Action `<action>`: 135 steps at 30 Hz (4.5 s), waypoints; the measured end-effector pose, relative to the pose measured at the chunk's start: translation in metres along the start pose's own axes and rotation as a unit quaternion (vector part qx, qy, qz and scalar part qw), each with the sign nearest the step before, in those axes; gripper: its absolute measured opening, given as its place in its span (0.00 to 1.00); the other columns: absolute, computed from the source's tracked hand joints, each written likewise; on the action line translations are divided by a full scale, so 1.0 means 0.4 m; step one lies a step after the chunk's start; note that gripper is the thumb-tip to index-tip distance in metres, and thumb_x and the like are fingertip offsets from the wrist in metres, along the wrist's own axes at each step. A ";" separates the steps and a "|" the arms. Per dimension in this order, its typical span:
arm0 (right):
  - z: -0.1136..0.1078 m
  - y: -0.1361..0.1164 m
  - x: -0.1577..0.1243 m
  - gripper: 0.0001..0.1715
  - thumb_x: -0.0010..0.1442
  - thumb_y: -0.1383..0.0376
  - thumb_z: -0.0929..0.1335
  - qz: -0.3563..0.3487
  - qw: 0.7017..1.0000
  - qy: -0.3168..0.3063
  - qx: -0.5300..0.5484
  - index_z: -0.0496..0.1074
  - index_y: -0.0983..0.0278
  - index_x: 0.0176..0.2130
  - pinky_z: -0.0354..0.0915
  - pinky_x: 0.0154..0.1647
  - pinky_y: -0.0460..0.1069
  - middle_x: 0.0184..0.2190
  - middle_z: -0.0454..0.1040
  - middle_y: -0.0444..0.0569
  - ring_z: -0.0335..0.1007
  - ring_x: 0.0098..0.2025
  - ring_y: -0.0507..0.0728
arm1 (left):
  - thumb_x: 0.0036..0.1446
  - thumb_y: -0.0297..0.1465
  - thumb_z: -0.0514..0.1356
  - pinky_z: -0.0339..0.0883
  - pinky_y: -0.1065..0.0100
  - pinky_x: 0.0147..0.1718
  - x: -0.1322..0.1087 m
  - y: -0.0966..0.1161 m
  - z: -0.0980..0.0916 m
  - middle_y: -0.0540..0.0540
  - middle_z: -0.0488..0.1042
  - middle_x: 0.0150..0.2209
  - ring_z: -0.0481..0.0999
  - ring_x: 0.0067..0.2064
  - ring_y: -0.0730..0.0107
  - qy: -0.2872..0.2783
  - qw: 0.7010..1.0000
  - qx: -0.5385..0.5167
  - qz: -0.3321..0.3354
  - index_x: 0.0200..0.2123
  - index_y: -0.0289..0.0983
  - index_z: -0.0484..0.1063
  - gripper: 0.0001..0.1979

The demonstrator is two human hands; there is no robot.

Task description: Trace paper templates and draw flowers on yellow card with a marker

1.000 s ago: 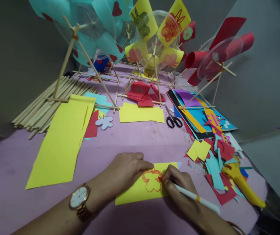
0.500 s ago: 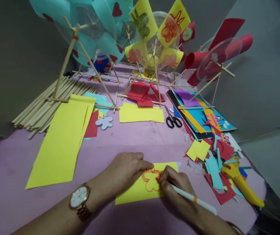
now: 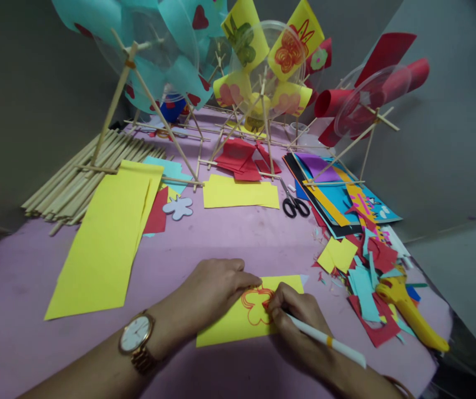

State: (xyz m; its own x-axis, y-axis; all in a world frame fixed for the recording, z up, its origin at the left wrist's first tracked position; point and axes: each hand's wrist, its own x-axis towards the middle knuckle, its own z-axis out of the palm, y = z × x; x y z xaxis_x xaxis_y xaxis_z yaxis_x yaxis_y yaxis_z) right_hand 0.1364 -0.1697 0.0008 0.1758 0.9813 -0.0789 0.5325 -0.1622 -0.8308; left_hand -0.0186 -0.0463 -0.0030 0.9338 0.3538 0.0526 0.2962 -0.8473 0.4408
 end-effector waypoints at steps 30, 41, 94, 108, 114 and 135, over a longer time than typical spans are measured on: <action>0.006 0.005 0.004 0.05 0.54 0.63 0.60 0.010 0.999 -0.013 0.046 0.61 0.61 0.27 0.49 0.19 0.44 0.16 0.57 0.37 0.53 0.18 0.50 | 0.61 0.26 0.56 0.51 0.71 0.26 -0.004 0.003 -0.002 0.54 0.70 0.29 0.69 0.30 0.72 0.002 1.000 -0.029 -0.010 0.40 0.47 0.74 0.10; 0.004 -0.003 0.005 0.08 0.55 0.61 0.59 0.013 1.000 -0.018 0.017 0.61 0.61 0.27 0.49 0.18 0.44 0.16 0.57 0.38 0.53 0.17 0.50 | 0.61 0.27 0.56 0.52 0.71 0.26 -0.004 0.002 0.005 0.53 0.71 0.30 0.70 0.30 0.71 0.003 1.000 -0.029 -0.009 0.41 0.46 0.74 0.10; 0.028 -0.019 0.016 0.09 0.55 0.64 0.60 -0.033 0.999 -0.003 -0.041 0.64 0.62 0.25 0.54 0.16 0.42 0.15 0.65 0.42 0.59 0.16 0.50 | 0.61 0.28 0.56 0.55 0.71 0.28 -0.004 0.002 0.001 0.53 0.71 0.31 0.70 0.31 0.71 -0.006 0.999 -0.033 -0.011 0.42 0.46 0.74 0.10; 0.032 -0.014 0.017 0.07 0.53 0.66 0.60 -0.042 0.999 -0.015 -0.025 0.64 0.61 0.25 0.53 0.16 0.42 0.16 0.65 0.41 0.58 0.16 0.49 | 0.62 0.27 0.55 0.56 0.71 0.29 -0.003 0.002 0.004 0.52 0.71 0.31 0.71 0.33 0.70 -0.008 0.999 -0.035 -0.008 0.42 0.45 0.74 0.10; 0.026 -0.016 0.018 0.08 0.54 0.65 0.60 -0.055 0.998 -0.021 -0.028 0.64 0.61 0.24 0.54 0.16 0.42 0.15 0.65 0.41 0.58 0.16 0.50 | 0.62 0.28 0.56 0.56 0.71 0.29 -0.003 0.003 -0.001 0.52 0.71 0.32 0.71 0.33 0.71 -0.011 0.999 -0.040 -0.009 0.42 0.45 0.74 0.09; 0.006 -0.027 0.024 0.07 0.49 0.63 0.61 0.032 0.998 -0.046 0.032 0.63 0.62 0.22 0.51 0.18 0.44 0.15 0.60 0.40 0.54 0.18 0.50 | 0.62 0.28 0.56 0.54 0.71 0.27 -0.001 0.004 -0.004 0.53 0.70 0.30 0.70 0.31 0.71 -0.012 0.999 -0.039 -0.013 0.42 0.46 0.74 0.09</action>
State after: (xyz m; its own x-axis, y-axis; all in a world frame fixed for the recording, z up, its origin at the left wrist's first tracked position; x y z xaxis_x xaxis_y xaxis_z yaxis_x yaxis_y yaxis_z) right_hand 0.1302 -0.1582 0.0076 0.1295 0.9750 -0.1806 0.4673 -0.2207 -0.8561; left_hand -0.0188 -0.0471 -0.0009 0.9309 0.3648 0.0186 0.3051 -0.8044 0.5098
